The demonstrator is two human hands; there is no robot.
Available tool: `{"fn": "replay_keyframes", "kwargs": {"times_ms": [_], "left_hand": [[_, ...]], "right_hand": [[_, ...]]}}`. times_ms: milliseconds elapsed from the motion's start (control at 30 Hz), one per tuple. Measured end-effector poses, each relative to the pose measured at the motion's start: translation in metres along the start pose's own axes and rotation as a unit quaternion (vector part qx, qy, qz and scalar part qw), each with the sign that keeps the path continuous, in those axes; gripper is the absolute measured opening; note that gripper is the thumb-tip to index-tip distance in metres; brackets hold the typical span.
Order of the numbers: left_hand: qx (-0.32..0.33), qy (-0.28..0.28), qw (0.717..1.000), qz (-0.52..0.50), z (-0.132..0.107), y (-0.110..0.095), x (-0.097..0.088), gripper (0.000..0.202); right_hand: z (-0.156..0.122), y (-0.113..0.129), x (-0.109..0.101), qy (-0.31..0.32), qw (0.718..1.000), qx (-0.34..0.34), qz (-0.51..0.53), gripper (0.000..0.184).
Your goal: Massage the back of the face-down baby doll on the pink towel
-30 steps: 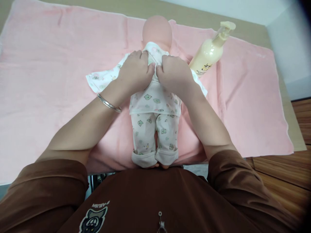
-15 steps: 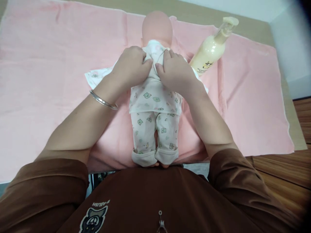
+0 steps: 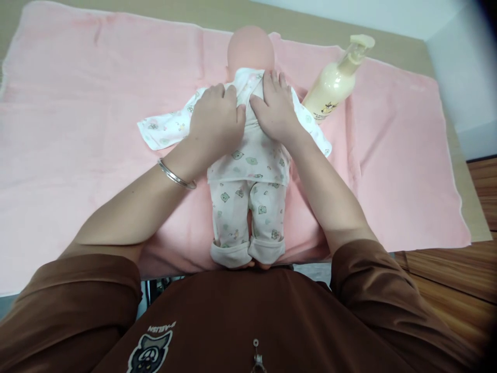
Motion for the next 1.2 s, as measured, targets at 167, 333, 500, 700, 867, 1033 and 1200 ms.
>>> {"fn": "replay_keyframes", "kwargs": {"times_ms": [167, 333, 500, 700, 867, 1033, 1200], "left_hand": [[0.041, -0.05, 0.996, 0.063, -0.009, -0.01, -0.004, 0.026], [0.017, -0.053, 0.998, -0.007, 0.01, 0.004, 0.004, 0.017], [0.032, -0.018, 0.999, -0.019, 0.022, 0.016, 0.009, 0.019], [0.013, 0.011, 0.999, -0.038, 0.023, 0.019, 0.013, 0.046], [-0.032, 0.025, 0.999, -0.035, 0.027, 0.018, 0.016, 0.054], [-0.057, 0.021, 0.998, -0.036, 0.028, 0.017, 0.018, 0.051], [-0.092, 0.041, 0.995, -0.022, 0.027, 0.012, 0.015, 0.06]], "right_hand": [[-0.008, 0.001, -0.003, -0.018, 0.999, -0.033, -0.01, 0.056], [-0.029, 0.027, -0.01, -0.017, 0.999, -0.024, -0.037, 0.057], [-0.043, 0.046, -0.014, -0.042, 0.997, -0.043, -0.058, 0.048], [-0.02, 0.022, -0.015, -0.021, 0.996, -0.042, -0.082, 0.039], [-0.007, 0.004, -0.005, -0.016, 0.998, -0.011, -0.064, 0.041], [-0.006, 0.002, 0.003, -0.047, 0.997, 0.002, -0.059, 0.033], [-0.004, 0.003, 0.005, -0.046, 0.996, 0.025, -0.072, 0.032]]}}
Point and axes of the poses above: each hand's wrist, its own z-axis towards the middle knuckle, its own x-axis out of the palm, y = z × x, the point moved 1 cm from there along z, towards the middle knuckle, and after that the axes turned 10 degrees about -x, right-handed, at the moved point
